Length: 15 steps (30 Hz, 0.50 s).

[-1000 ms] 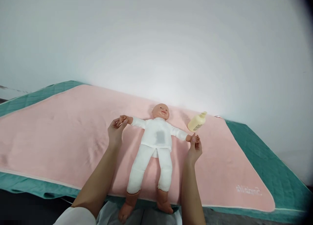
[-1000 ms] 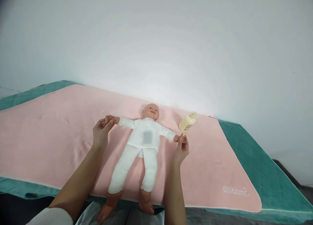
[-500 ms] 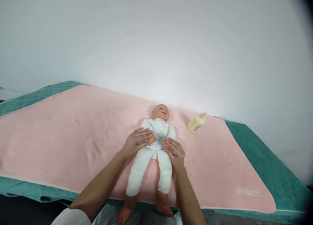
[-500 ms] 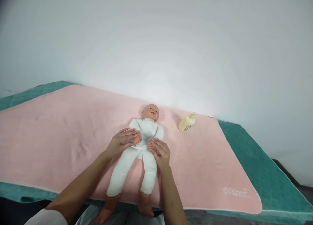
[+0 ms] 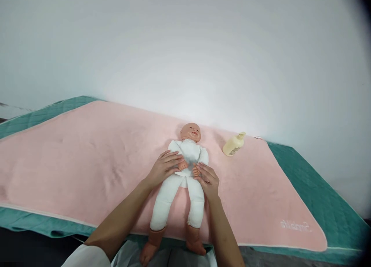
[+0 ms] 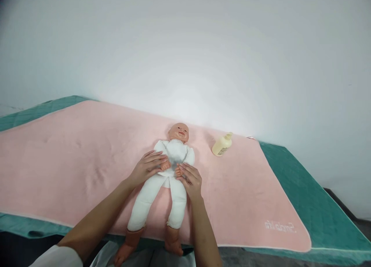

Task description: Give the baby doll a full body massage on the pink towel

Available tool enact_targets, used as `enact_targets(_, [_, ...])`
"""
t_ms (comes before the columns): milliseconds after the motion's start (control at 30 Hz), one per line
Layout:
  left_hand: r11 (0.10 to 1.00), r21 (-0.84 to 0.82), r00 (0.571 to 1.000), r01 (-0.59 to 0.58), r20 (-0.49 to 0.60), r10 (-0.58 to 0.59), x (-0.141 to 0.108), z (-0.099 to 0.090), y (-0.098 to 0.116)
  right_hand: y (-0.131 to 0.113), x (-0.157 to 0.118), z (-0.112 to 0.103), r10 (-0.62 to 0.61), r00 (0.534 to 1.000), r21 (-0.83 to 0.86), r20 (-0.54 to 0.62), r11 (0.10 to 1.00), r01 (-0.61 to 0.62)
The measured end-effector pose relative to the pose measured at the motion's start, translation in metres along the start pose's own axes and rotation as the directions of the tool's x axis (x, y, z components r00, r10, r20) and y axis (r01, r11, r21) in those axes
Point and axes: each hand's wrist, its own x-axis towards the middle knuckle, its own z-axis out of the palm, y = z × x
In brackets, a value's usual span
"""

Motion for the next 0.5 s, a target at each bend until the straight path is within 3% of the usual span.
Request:
enact_targets(100, [0.984,-0.135,0.973,0.118,-0.184,-0.142,-0.002,-0.002,0.002,0.003,-0.005,-0.001,0.178,0.968,0.076,-0.177,0.983,-0.167])
enact_targets(167, [0.937,-0.255,0.904,0.237,-0.296,-0.309,-0.002,-0.005,0.005,0.004,-0.005,-0.003,0.308,0.899,0.148,-0.31,0.95,-0.275])
enact_targets(300, [0.784,-0.443,0.685,0.435,-0.402,-0.608,0.0,-0.014,0.01,0.002,0.003,-0.007,0.538,0.676,0.269,-0.503,0.841,-0.469])
enact_targets(400, [0.684,-0.595,0.515,0.421,-0.464,-0.72,0.003,-0.02,0.005,0.005,0.009,-0.014,0.61,0.514,0.35,-0.603,0.781,-0.517])
enact_targets(500, [0.481,-0.807,0.307,0.341,-0.388,-0.869,0.001,-0.023,-0.011,0.019,0.005,-0.024,0.67,0.428,0.46,-0.607,0.735,-0.498])
